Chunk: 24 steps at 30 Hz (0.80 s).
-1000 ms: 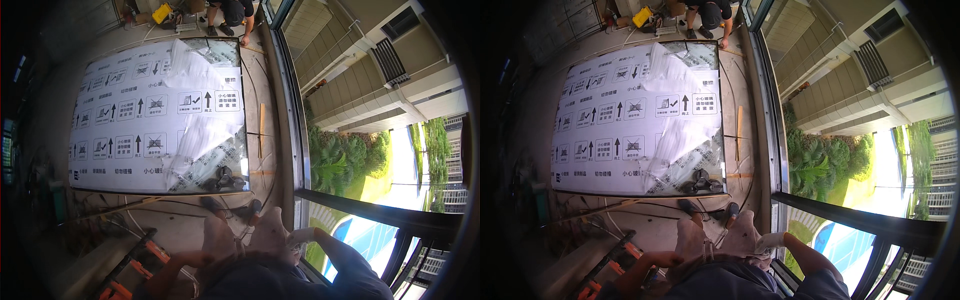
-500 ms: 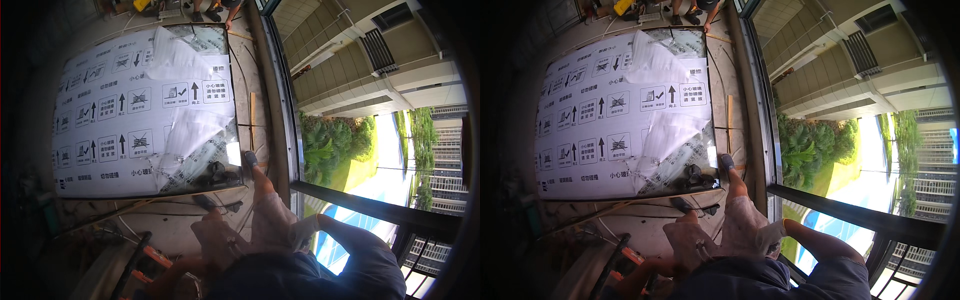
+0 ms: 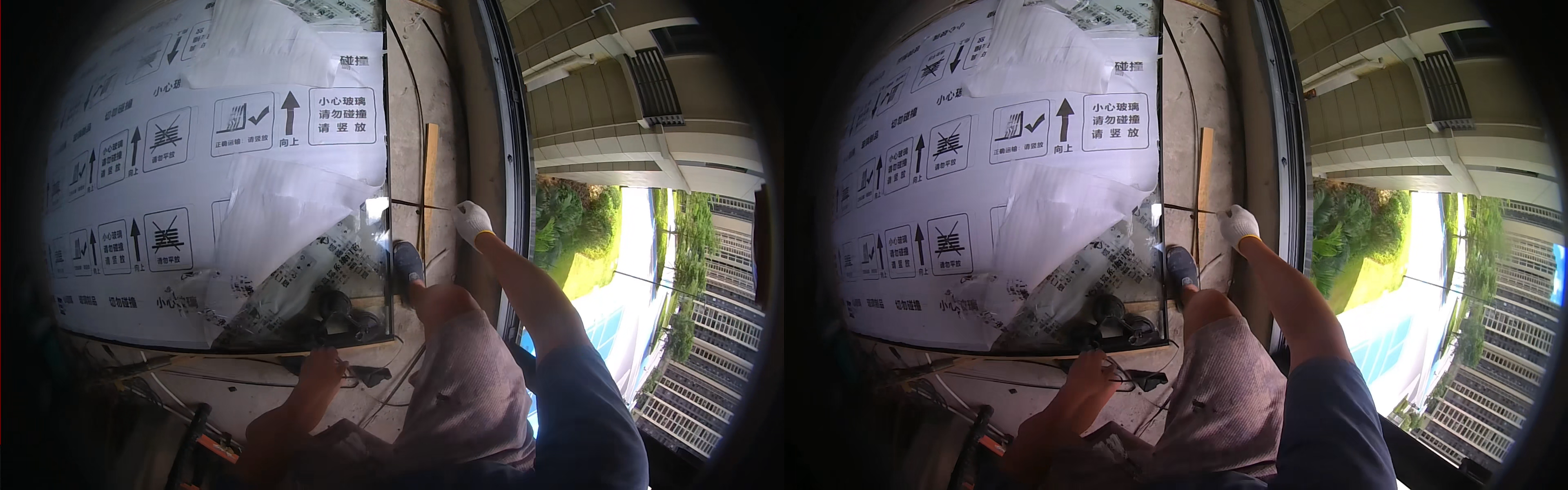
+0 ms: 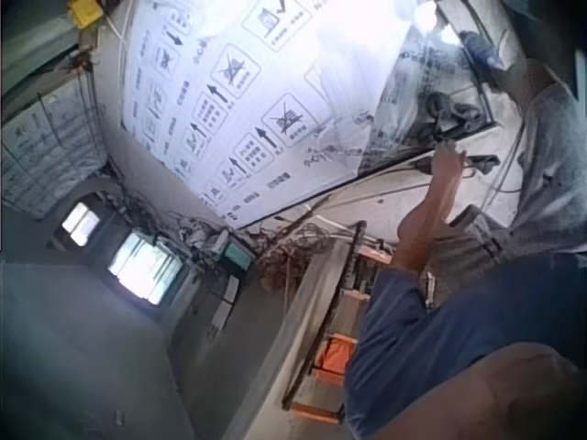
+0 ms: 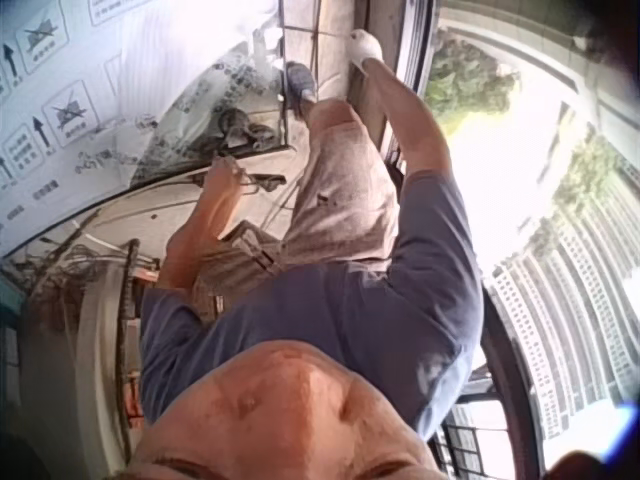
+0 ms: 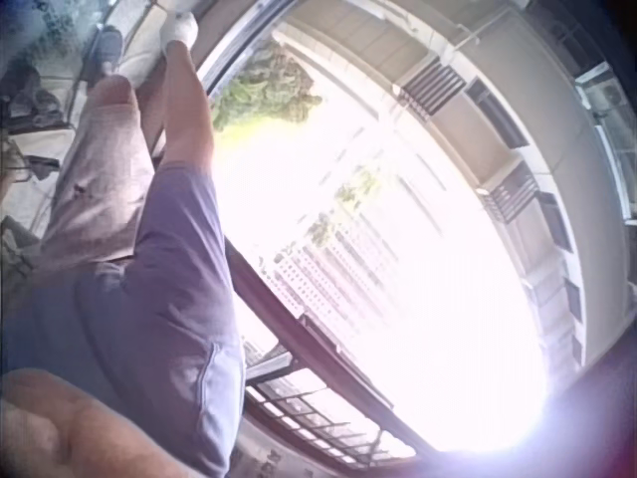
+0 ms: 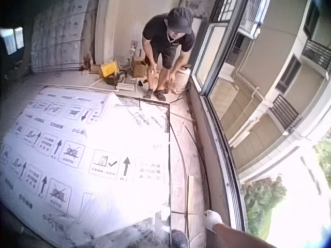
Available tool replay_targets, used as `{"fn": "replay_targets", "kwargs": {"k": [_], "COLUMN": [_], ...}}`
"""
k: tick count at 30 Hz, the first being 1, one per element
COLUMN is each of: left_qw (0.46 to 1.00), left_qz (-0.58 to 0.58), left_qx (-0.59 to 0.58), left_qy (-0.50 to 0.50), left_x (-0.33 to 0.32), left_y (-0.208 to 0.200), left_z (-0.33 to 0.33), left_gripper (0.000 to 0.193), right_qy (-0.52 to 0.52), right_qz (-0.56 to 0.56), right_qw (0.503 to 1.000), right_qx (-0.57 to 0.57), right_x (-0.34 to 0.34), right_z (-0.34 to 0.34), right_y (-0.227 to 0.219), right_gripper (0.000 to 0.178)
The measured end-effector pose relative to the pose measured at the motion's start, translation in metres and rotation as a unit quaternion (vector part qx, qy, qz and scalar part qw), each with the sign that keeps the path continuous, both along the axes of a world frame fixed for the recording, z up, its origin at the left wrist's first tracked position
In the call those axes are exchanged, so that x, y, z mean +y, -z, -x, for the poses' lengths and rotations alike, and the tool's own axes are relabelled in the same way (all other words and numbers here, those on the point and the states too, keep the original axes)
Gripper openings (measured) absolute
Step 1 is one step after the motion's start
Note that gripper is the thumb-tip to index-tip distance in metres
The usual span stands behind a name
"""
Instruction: Installing and securing a large glass window pane into a frame.
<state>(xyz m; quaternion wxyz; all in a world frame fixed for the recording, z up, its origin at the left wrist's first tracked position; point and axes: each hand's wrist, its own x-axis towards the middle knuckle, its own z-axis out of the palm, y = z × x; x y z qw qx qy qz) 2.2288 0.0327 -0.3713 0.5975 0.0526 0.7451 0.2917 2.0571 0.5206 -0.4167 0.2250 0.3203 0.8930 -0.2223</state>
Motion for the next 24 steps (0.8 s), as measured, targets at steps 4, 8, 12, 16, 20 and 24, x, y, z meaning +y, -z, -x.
{"fn": "replay_targets", "kwargs": {"k": [4,8,12,16,20,24], "left_qw": [0.963,0.946,0.902,0.916,0.921,0.925], "left_qz": [0.052,0.079,0.035,0.069,0.087,0.103], "left_qx": [0.231,0.265,0.386,0.353,0.33,0.3], "left_qy": [0.125,0.17,0.188,0.18,0.189,0.208], "left_x": [0.04,0.054,0.053,0.044,0.047,0.054], "left_y": [0.157,0.236,0.284,0.302,0.296,0.287], "left_z": [-0.012,-0.032,-0.048,-0.055,-0.05,-0.039], "left_gripper": [0.075,0.09,0.094,0.092,0.09,0.088], "right_qy": [-0.064,-0.037,-0.052,-0.036,-0.058,-0.016], "right_qz": [-0.071,-0.087,-0.055,-0.064,-0.041,0.016], "right_qw": [0.994,0.988,0.978,0.989,0.989,0.995], "right_qx": [-0.051,-0.122,-0.193,-0.126,-0.126,-0.094], "right_x": [0.029,0.042,0.042,0.048,0.066,0.078], "right_z": [0.033,0.065,0.069,0.062,0.069,0.066], "right_y": [0.122,0.204,0.258,0.272,0.259,0.253], "right_gripper": [0.044,0.054,0.067,0.062,0.046,0.057]}}
